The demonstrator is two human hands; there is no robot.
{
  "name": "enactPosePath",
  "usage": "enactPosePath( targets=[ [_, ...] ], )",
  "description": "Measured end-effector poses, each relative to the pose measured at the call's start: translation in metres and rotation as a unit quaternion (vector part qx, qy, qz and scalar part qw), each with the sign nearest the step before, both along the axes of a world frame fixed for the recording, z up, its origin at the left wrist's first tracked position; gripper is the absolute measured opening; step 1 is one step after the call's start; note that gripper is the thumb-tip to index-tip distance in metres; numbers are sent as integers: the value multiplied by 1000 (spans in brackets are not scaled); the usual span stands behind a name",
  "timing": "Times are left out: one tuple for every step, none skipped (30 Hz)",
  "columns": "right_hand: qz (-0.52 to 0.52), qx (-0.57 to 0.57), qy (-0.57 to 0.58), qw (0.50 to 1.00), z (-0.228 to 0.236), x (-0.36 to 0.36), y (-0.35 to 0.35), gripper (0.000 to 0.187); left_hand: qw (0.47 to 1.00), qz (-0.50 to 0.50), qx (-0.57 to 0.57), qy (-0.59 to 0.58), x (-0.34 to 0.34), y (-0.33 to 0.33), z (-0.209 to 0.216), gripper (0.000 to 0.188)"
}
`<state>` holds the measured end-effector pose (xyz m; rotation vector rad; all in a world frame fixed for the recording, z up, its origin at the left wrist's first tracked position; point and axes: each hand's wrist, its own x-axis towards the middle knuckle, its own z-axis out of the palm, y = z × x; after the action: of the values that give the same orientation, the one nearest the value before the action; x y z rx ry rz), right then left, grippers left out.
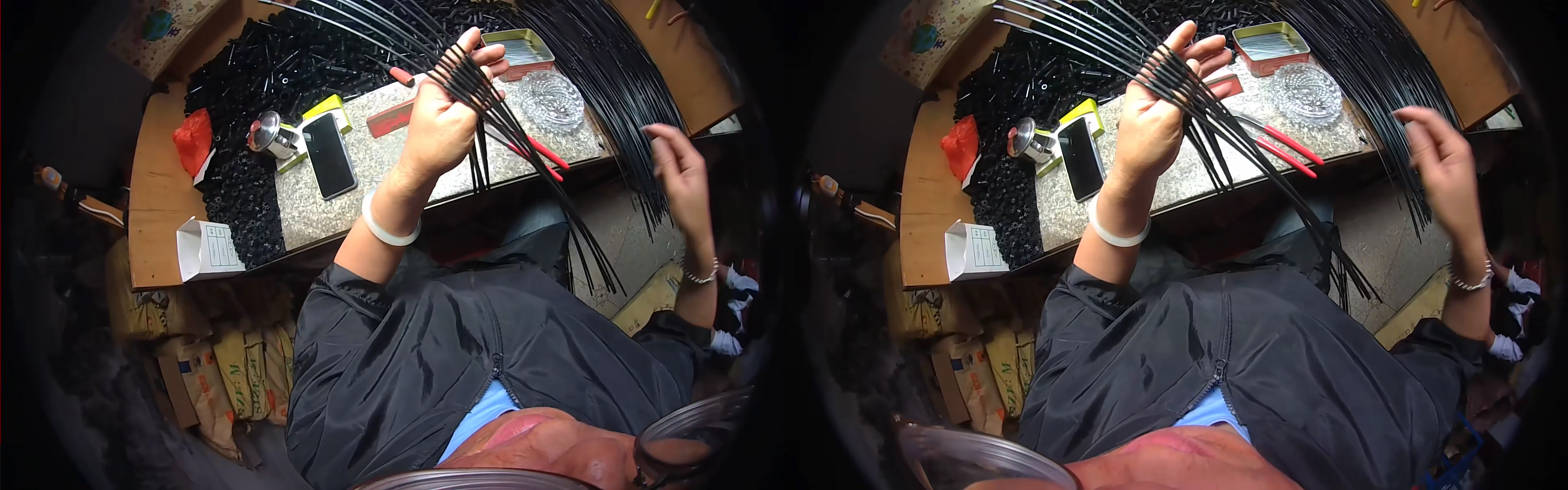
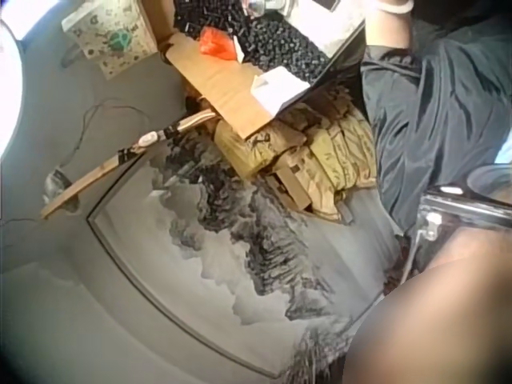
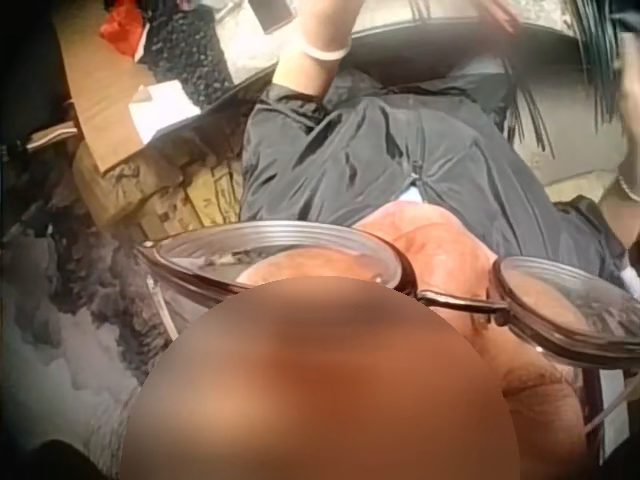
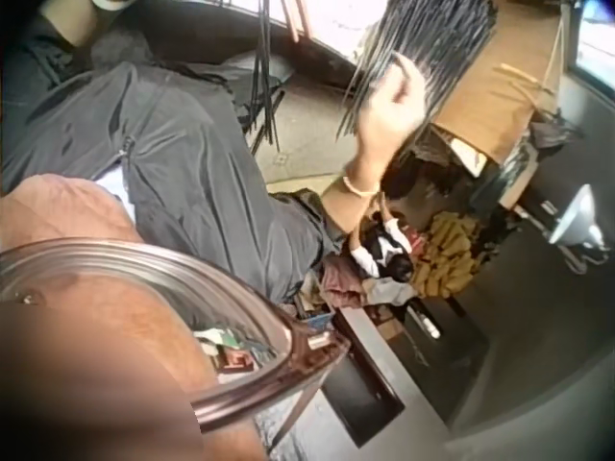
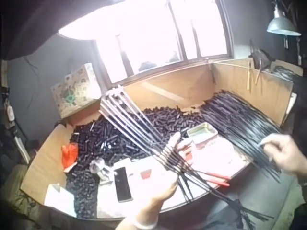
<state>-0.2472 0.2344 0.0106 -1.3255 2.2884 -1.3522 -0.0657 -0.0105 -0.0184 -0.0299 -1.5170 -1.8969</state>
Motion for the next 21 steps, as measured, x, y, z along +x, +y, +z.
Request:
enactPosePath(
  targets=[
    [25, 16, -10, 1000, -2, 21, -3, 19, 1000, 7, -28, -2, -6, 0, -4, 46],
    [56, 21, -59, 996, -5, 36, -4, 19, 998, 3, -61, -15, -9, -1, -4, 47],
    [87, 6, -83, 993, -10, 49, -6, 19, 998, -23, -54, 15, -13, 0, -7, 46],
    [105, 0, -124, 987, -14, 57, -6, 19, 997, -37, -70, 6, -12, 2, -1, 43],
    [124, -6, -165, 978, -16, 61, -6, 19, 995, -49, -87, -3, -8, 5, 6, 41],
    [133, 6, -188, 973, -17, 64, -7, 19, 995, -61, -75, 1, -6, 6, 8, 39],
    [146, 18, -211, 966, -17, 66, -9, 19, 996, -69, -64, 4, -2, 6, 9, 36],
    [177, 53, -254, 949, -13, 63, -9, 18, 996, -75, -48, -9, 5, 6, 10, 33],
    [181, 54, -254, 949, -16, 62, -14, 18, 996, -82, -31, 10, 8, 6, 6, 31],
    [219, 19, -202, 954, -21, 61, -18, 21, 996, -84, -14, 11, 10, 9, 7, 30],
    [255, -16, -150, 955, -23, 62, -21, 26, 996, -85, 4, 11, 12, 12, 9, 29],
    [285, 19, -332, 899, -20, 65, -22, 43, 996, -84, 4, 11, 14, 12, 11, 29],
    [314, -1, -359, 879, -28, 72, -25, 55, 996, -91, 12, 4, 16, 11, 12, 28],
    [340, 44, -421, 840, -24, 79, -28, 57, 995, -99, 19, -2, 18, 10, 12, 27],
    [363, 89, -479, 795, -20, 85, -29, 58, 995, -98, 20, -3, 20, 10, 13, 27],
    [369, 122, -495, 777, -24, 85, -28, 54, 997, -77, -18, -13, 21, 9, 14, 28],
    [359, 133, -520, 764, -20, 90, -27, 48, 997, -56, -56, -23, 22, 9, 15, 28],
    [346, 105, -524, 771, -19, 90, -24, 45, 995, -37, -85, -44, 22, 9, 18, 31],
    [337, 80, -528, 775, -19, 91, -23, 42, 995, -10, -89, -35, 23, 9, 12, 28],
    [339, 67, -520, 782, -18, 90, -23, 42, 990, 13, -132, -42, 25, 5, 8, 27],
    [314, 72, -494, 807, -12, 92, -22, 38, 983, 36, -174, -49, 26, 2, 4, 25]
  ],
)
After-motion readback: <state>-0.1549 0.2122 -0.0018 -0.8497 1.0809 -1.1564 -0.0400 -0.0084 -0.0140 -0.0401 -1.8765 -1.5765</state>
